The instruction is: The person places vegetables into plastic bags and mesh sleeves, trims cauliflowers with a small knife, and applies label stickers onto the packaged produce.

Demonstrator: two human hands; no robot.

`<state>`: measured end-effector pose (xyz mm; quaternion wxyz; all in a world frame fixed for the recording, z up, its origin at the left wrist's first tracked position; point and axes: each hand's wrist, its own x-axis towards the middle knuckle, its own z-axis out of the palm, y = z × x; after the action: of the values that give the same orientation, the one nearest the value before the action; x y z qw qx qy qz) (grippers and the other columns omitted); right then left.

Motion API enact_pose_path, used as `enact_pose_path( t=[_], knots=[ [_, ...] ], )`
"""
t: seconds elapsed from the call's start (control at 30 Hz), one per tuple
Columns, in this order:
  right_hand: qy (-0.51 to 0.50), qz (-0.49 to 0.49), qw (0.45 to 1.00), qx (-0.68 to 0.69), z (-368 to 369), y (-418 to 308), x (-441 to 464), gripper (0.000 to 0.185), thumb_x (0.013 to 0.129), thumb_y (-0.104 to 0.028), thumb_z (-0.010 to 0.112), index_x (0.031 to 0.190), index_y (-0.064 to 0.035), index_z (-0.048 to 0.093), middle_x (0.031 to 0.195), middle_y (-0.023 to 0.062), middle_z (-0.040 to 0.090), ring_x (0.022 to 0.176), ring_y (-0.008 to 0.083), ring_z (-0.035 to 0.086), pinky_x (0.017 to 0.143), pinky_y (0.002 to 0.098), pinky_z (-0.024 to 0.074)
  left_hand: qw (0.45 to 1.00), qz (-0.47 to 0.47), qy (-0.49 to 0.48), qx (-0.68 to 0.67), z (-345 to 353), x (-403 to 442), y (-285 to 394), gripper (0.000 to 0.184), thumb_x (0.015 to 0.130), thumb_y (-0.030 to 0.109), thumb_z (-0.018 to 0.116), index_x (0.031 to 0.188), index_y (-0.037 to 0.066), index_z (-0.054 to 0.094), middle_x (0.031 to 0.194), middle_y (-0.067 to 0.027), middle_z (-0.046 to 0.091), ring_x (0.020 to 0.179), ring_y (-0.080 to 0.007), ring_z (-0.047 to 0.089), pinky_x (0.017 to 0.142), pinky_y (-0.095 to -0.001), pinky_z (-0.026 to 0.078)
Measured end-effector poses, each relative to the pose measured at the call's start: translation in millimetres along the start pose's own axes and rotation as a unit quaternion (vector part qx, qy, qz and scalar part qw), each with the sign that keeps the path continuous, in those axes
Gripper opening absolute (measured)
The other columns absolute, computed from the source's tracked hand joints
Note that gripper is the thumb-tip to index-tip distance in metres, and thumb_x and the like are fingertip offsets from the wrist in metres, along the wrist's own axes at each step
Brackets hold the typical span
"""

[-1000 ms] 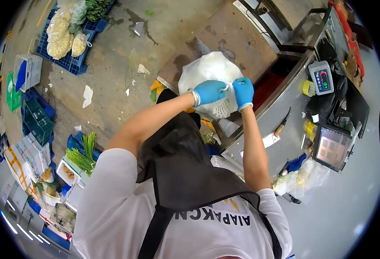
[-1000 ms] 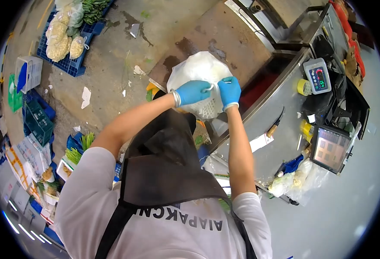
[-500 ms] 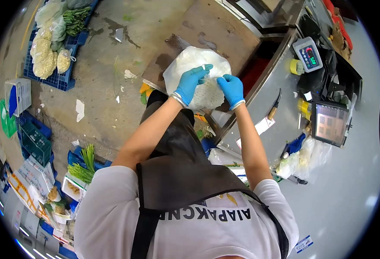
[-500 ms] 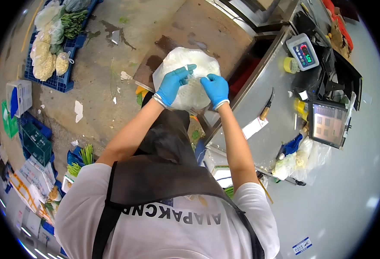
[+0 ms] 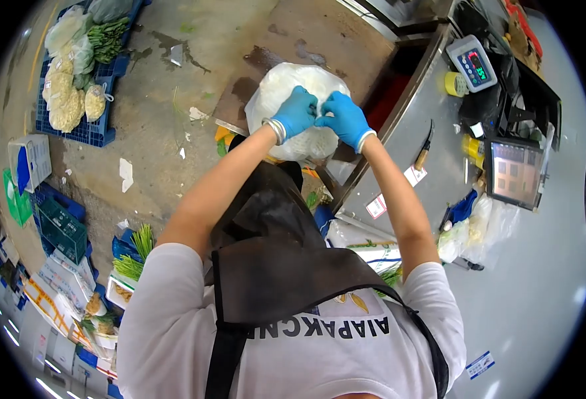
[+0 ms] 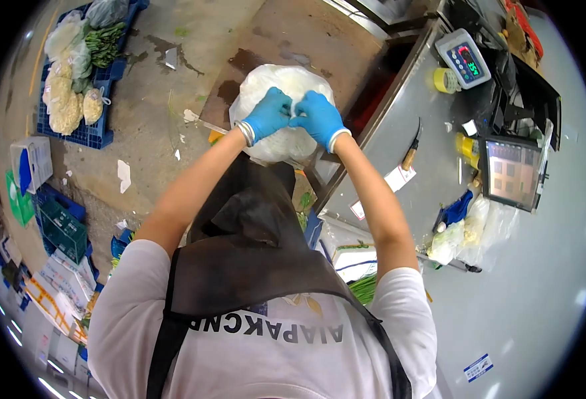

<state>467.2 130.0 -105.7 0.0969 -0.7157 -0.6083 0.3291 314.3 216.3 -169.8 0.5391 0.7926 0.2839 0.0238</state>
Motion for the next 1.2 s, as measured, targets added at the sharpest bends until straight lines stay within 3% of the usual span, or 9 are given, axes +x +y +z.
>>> enact_pose_path(
  t=[0.13, 0.3, 0.4, 0.53, 0.67, 0.87, 1.03, 1.13, 1.2],
  knots=[
    [-0.064, -0.019, 0.997, -0.048, -5.4, 28.6, 14.0, 0.024, 0.072, -0.030, 0.075, 0.088, -0.0132, 0.073, 0.092, 0.0111, 0.060, 0.087, 0.0302, 0.058, 0.078, 0.0410, 0.0483, 0.996, 0.061, -0.033, 0.058, -17.4, -10.3, -2.6, 0.030, 0.070, 0.026, 0.079, 0.082, 0.005, 0.061, 0.091, -0.0136, 0.051, 0.081, -0.0300, 0.052, 0.072, -0.0367, 0.045],
    [-0.064, 0.057, 0.975, 0.203, 17.0, 55.8, 13.1, 0.023, 0.079, -0.028, 0.072, 0.092, -0.0086, 0.073, 0.097, 0.0128, 0.065, 0.092, 0.0276, 0.061, 0.083, 0.0367, 0.0483, 0.993, 0.111, -0.005, 0.030, -18.2, -16.0, -23.0, 0.023, 0.077, 0.023, 0.074, 0.080, 0.005, 0.061, 0.089, -0.0132, 0.050, 0.079, -0.0290, 0.050, 0.070, -0.0364, 0.043],
    [-0.016, 0.092, 0.959, 0.266, 16.1, 43.9, 14.8, 0.021, 0.080, -0.024, 0.069, 0.092, -0.0067, 0.072, 0.093, 0.0141, 0.068, 0.085, 0.0273, 0.064, 0.081, 0.0360, 0.0497, 0.992, 0.092, 0.005, 0.081, -17.8, -13.6, -17.6, 0.018, 0.078, 0.020, 0.072, 0.080, 0.006, 0.061, 0.090, -0.0144, 0.050, 0.083, -0.0314, 0.051, 0.072, -0.0389, 0.044],
    [0.131, 0.148, 0.977, 0.087, 32.3, 20.0, 38.7, 0.024, 0.078, -0.028, 0.063, 0.084, -0.0061, 0.072, 0.087, 0.0180, 0.068, 0.077, 0.0327, 0.066, 0.073, 0.0394, 0.0517, 0.980, 0.105, 0.082, 0.149, 2.9, -14.1, -3.6, 0.012, 0.079, 0.018, 0.068, 0.081, 0.007, 0.062, 0.094, -0.0145, 0.053, 0.088, -0.0336, 0.054, 0.071, -0.0432, 0.048],
    [0.151, 0.275, 0.933, 0.176, 70.5, 40.0, 60.6, 0.022, 0.072, -0.026, 0.068, 0.079, -0.0053, 0.071, 0.081, 0.0178, 0.069, 0.071, 0.0323, 0.066, 0.070, 0.0370, 0.0529, 0.980, 0.137, 0.068, 0.129, 18.4, -20.8, 10.5, 0.013, 0.072, 0.010, 0.068, 0.075, 0.006, 0.056, 0.087, -0.0173, 0.052, 0.085, -0.0370, 0.049, 0.074, -0.0447, 0.042],
    [0.259, 0.330, 0.890, 0.177, 90.1, 34.4, 54.2, 0.018, 0.076, -0.022, 0.060, 0.086, -0.0092, 0.068, 0.092, 0.0185, 0.068, 0.083, 0.0399, 0.063, 0.077, 0.0464, 0.0509, 0.978, 0.117, 0.018, 0.171, 1.0, -30.6, 13.1, 0.017, 0.072, 0.012, 0.069, 0.086, 0.006, 0.064, 0.094, -0.0182, 0.056, 0.093, -0.0375, 0.051, 0.081, -0.0444, 0.042],
    [0.400, 0.146, 0.890, 0.163, 59.7, -5.2, -60.6, 0.027, 0.087, -0.027, 0.062, 0.107, -0.0094, 0.063, 0.098, 0.0141, 0.062, 0.091, 0.0352, 0.061, 0.081, 0.0433, 0.0493, 0.937, 0.104, 0.250, 0.222, 12.3, -69.3, 70.0, 0.040, 0.077, 0.009, 0.066, 0.115, 0.000, 0.058, 0.103, -0.0163, 0.057, 0.094, -0.0325, 0.056, 0.088, -0.0422, 0.044],
    [0.361, 0.189, 0.887, 0.218, 65.6, -2.8, -156.2, 0.029, 0.089, -0.025, 0.060, 0.114, -0.0103, 0.062, 0.097, 0.0133, 0.062, 0.089, 0.0328, 0.062, 0.078, 0.0403, 0.0503, 0.979, 0.126, 0.134, 0.085, 51.6, -86.0, 87.0, 0.034, 0.085, 0.009, 0.062, 0.119, 0.004, 0.058, 0.107, -0.0140, 0.060, 0.097, -0.0257, 0.058, 0.084, -0.0354, 0.047],
    [0.390, 0.274, 0.855, 0.207, 86.3, 17.8, -218.4, 0.032, 0.090, -0.024, 0.059, 0.119, -0.0111, 0.059, 0.097, 0.0123, 0.062, 0.088, 0.0308, 0.062, 0.076, 0.0394, 0.0505, 0.998, 0.043, 0.004, -0.042, 84.7, -96.1, 111.2, 0.021, 0.089, 0.012, 0.061, 0.110, 0.009, 0.064, 0.096, -0.0076, 0.065, 0.081, -0.0163, 0.061, 0.073, -0.0283, 0.049]
  ],
)
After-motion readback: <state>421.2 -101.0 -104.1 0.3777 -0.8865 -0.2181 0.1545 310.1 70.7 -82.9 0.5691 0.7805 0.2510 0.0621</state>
